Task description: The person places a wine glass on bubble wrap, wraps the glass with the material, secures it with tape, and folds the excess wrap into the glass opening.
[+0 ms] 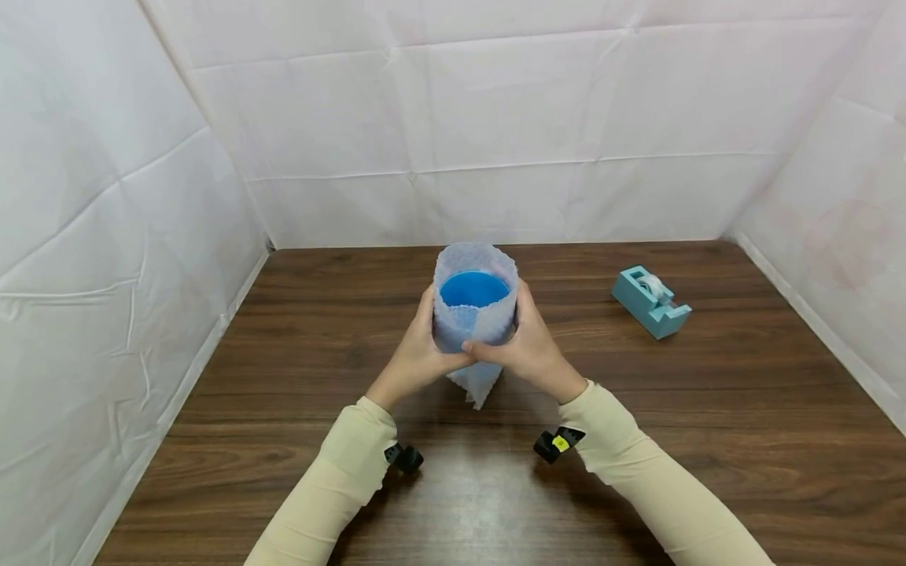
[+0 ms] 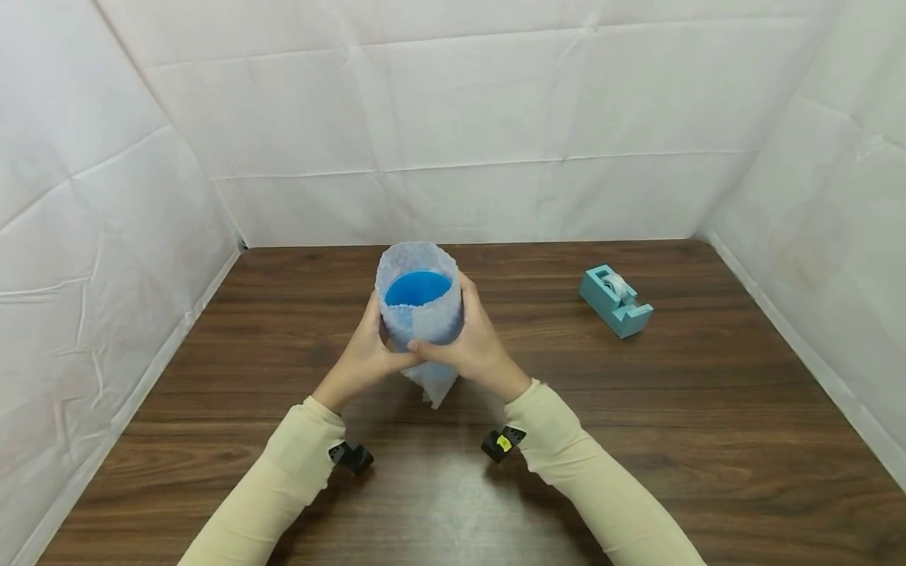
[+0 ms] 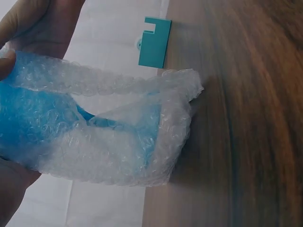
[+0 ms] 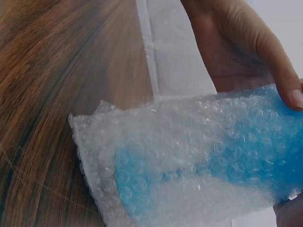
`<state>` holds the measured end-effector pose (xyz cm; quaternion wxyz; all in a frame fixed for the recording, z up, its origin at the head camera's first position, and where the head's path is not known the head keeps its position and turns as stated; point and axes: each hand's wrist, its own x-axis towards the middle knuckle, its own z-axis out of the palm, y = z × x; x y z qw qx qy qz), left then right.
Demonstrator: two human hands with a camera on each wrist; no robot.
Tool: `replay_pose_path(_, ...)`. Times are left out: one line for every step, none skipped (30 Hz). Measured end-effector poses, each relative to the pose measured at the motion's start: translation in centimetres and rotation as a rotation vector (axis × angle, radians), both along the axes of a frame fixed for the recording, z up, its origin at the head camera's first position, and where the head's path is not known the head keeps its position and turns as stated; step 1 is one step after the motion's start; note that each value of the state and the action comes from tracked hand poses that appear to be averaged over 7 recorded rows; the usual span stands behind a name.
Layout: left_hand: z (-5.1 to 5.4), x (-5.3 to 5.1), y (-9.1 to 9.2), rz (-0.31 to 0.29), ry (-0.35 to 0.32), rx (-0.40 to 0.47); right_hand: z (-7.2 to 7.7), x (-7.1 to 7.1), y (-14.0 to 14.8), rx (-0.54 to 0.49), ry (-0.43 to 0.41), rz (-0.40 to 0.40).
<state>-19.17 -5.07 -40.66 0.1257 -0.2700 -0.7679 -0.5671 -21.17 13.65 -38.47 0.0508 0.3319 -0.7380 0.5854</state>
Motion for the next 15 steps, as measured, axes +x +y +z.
replay_pose_path(-0.1, 0.0, -0.1, 0.004, 0.001, 0.001, 0.0, 0.1, -0.1, 0.003, -0.001, 0.002)
replay_pose_path(-0.2, 0.0, -0.1, 0.006, 0.002, 0.004, 0.0, 0.1, -0.1, 0.003, 0.0, 0.007)
replay_pose_path(-0.2, 0.0, -0.2, 0.009, 0.004, 0.003, -0.1, 0.2, -0.2, 0.003, 0.007, 0.011)
replay_pose_path(-0.3, 0.0, -0.2, 0.01, 0.007, 0.002, -0.1, 0.2, -0.2, 0.003, 0.011, 0.015)
replay_pose_path(-0.4, 0.0, -0.3, 0.01, 0.01, 0.002, -0.2, 0.3, -0.2, 0.007, 0.018, 0.015)
replay_pose_path(-0.4, 0.0, -0.3, 0.007, 0.013, 0.002, -0.3, 0.3, -0.2, 0.013, 0.032, 0.015)
replay_pose_path(-0.5, 0.0, -0.4, 0.005, 0.014, 0.001, -0.4, 0.4, -0.1, 0.021, 0.054, 0.014)
replay_pose_path(-0.5, 0.0, -0.4, 0.001, 0.015, 0.003, -0.5, 0.4, -0.1, 0.029, 0.081, 0.013)
replay_pose_path(-0.5, 0.0, -0.4, -0.003, 0.014, 0.005, -0.7, 0.4, 0.0, 0.037, 0.11, 0.011)
replay_pose_path(-0.5, 0.0, -0.4, -0.006, 0.012, 0.006, -0.8, 0.5, 0.1, 0.043, 0.138, 0.009)
replay_pose_path(-0.5, 0.0, -0.4, -0.008, 0.007, 0.008, -0.8, 0.6, 0.1, 0.048, 0.17, 0.007)
replay_pose_path(-0.5, 0.1, -0.3, -0.01, 0.003, 0.01, -0.8, 0.5, 0.3, 0.052, 0.208, 0.006)
replay_pose_path(-0.4, 0.1, -0.3, -0.011, -0.003, 0.013, -0.8, 0.6, 0.4, 0.052, 0.244, 0.007)
replay_pose_path(-0.4, 0.1, -0.2, -0.014, -0.006, 0.017, -0.8, 0.6, 0.6, 0.049, 0.274, 0.01)
replay_pose_path(-0.4, 0.1, -0.2, -0.018, -0.011, 0.023, -0.8, 0.6, 0.8, 0.05, 0.306, 0.009)
